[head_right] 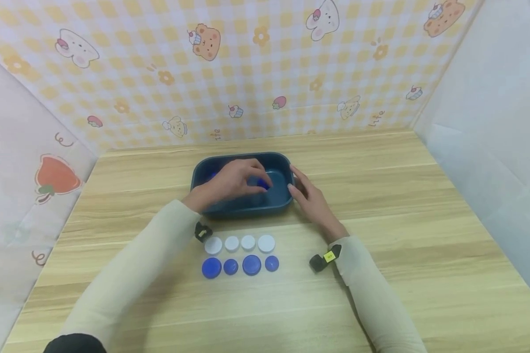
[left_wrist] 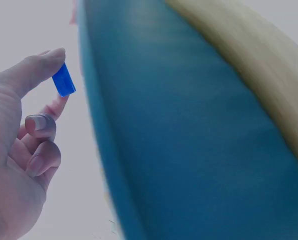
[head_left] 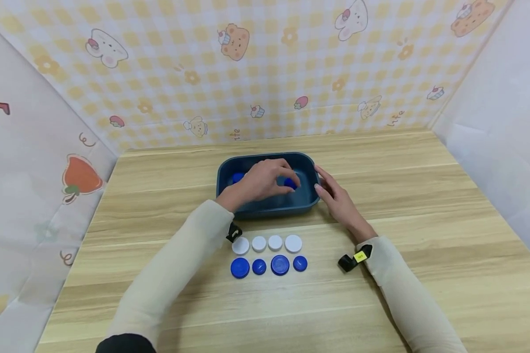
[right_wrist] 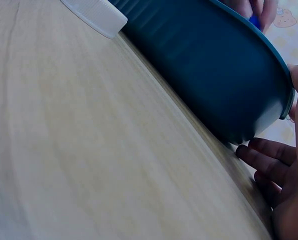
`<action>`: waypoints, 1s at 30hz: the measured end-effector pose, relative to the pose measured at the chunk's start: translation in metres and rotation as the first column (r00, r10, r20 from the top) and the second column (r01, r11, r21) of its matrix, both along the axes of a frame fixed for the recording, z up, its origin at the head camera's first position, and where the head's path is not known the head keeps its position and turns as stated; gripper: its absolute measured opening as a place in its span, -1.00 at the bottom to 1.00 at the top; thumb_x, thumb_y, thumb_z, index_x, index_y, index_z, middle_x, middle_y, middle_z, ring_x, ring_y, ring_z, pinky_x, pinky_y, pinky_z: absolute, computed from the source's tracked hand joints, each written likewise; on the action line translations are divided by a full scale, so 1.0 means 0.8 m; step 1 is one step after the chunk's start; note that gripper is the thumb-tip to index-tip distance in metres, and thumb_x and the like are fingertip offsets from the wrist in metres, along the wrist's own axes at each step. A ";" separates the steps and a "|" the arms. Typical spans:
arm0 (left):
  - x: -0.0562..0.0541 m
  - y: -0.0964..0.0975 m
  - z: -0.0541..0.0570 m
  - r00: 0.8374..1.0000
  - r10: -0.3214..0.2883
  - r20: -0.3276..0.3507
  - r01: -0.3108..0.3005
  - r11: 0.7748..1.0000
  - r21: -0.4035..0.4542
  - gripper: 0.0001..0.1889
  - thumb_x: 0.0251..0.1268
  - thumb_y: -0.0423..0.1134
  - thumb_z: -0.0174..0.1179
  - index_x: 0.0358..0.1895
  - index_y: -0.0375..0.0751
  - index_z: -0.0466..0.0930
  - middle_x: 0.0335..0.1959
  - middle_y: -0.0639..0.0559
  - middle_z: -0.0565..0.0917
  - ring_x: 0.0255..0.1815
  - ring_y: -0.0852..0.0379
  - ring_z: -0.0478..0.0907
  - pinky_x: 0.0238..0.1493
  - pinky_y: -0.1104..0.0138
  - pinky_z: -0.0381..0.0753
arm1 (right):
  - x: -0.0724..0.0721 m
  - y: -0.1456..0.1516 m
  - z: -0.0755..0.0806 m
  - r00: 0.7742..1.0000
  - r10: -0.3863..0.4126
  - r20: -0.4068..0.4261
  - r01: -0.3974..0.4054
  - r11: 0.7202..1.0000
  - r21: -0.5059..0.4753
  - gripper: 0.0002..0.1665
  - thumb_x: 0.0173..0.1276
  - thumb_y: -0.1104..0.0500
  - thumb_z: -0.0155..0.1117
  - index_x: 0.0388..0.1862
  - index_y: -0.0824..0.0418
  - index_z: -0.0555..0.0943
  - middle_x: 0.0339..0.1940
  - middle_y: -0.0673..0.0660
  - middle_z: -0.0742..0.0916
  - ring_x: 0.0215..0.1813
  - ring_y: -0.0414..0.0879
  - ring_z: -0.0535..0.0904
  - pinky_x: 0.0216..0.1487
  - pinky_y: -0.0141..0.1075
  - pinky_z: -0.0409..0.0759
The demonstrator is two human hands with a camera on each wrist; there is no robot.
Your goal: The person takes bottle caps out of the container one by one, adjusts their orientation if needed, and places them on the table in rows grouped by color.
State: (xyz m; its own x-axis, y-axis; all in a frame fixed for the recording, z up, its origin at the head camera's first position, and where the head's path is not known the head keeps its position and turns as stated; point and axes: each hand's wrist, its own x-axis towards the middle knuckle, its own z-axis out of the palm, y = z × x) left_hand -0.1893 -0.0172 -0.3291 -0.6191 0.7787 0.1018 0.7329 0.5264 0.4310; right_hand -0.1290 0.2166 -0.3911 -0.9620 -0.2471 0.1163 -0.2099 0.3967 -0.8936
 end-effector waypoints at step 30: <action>0.116 0.049 -0.031 0.895 -0.445 -0.004 0.445 0.895 -0.038 -0.78 0.22 -0.10 0.32 -0.07 0.14 0.68 -0.08 0.16 0.58 -0.28 0.28 0.50 -0.37 0.54 0.35 | -0.001 0.001 0.000 1.000 -0.003 -0.002 0.003 1.000 -0.009 -0.37 0.54 0.12 -0.05 0.53 0.08 0.10 0.37 0.35 0.38 0.33 0.17 0.33 0.21 0.07 0.34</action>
State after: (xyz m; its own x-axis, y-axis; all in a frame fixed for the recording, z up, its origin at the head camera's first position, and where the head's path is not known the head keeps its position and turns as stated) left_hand -0.0962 0.0222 -0.3539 -0.2060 0.9757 0.0749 0.8992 0.1585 0.4078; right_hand -0.1300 0.2171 -0.3913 -0.9625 -0.2431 0.1201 -0.2102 0.3894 -0.8967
